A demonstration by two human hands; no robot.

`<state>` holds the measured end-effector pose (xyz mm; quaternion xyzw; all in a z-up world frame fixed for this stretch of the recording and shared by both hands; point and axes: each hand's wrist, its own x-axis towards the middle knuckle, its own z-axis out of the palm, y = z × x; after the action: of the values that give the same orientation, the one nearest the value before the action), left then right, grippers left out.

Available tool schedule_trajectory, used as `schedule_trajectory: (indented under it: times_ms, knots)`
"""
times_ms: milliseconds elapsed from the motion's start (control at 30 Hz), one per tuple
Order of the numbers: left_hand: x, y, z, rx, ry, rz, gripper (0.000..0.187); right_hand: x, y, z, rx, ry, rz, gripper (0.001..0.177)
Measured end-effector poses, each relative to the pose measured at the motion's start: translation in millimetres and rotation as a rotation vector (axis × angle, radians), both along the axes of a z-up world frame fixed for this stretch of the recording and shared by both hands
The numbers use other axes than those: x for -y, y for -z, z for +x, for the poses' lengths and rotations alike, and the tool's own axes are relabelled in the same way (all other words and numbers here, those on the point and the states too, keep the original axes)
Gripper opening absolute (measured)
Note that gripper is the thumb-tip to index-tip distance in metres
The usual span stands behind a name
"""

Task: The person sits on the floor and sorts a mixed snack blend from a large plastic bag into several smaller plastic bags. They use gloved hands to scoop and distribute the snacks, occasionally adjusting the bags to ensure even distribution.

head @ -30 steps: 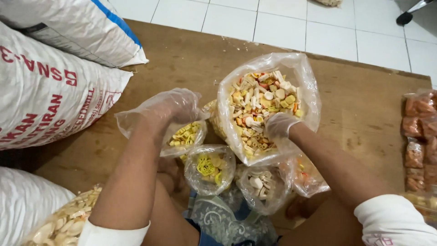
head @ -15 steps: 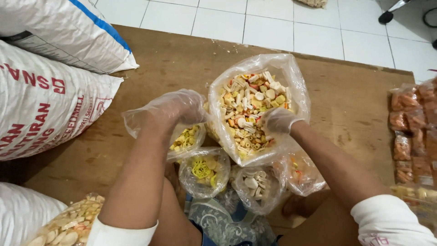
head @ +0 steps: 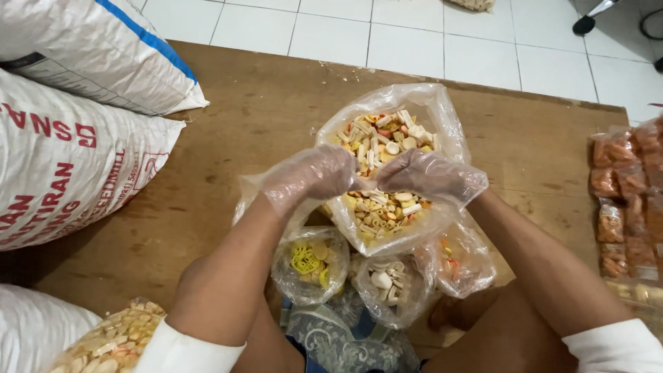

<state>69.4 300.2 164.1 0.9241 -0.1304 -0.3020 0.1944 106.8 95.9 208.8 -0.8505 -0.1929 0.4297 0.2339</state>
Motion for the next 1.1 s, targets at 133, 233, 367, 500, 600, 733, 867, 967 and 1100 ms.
schedule_trajectory:
  times_ms: [133,233,367,500,600,733,867,967,1100]
  knots:
    - [16.6,37.1,10.7,0.138,0.137,0.069,0.043,13.5,11.1,4.9,-0.032,0.029,0.120,0.018]
    - [24.0,71.9,19.5,0.284,0.142,0.169,0.040,18.6,59.3,23.3,0.009,0.008,0.027,0.024]
    - [18.8,89.1,22.0,0.329,0.112,0.244,0.035,43.2,136.9,40.7,0.372,-0.633,-0.571,0.037]
    - [10.0,102.1,22.8,0.355,0.092,0.297,0.033,44.0,177.7,47.6,0.454,-0.689,-0.706,0.045]
    - [-2.4,108.4,26.4,0.400,0.149,0.314,0.034,38.0,193.8,56.2,0.428,-0.697,-0.723,0.047]
    - [-7.1,127.7,25.9,0.432,0.117,0.351,0.035,41.0,186.3,54.3,0.431,-0.746,-0.719,0.048]
    - [-4.5,83.6,17.2,0.481,0.073,0.353,0.035,74.9,270.3,89.6,0.429,-0.714,-0.642,0.051]
    - [-8.4,102.6,26.0,0.444,0.044,0.283,0.038,61.0,219.8,79.1,0.368,-0.671,-0.596,0.051]
    - [-4.3,70.9,20.6,0.457,0.040,0.276,0.039,50.7,160.8,69.1,0.272,-0.577,-0.525,0.051]
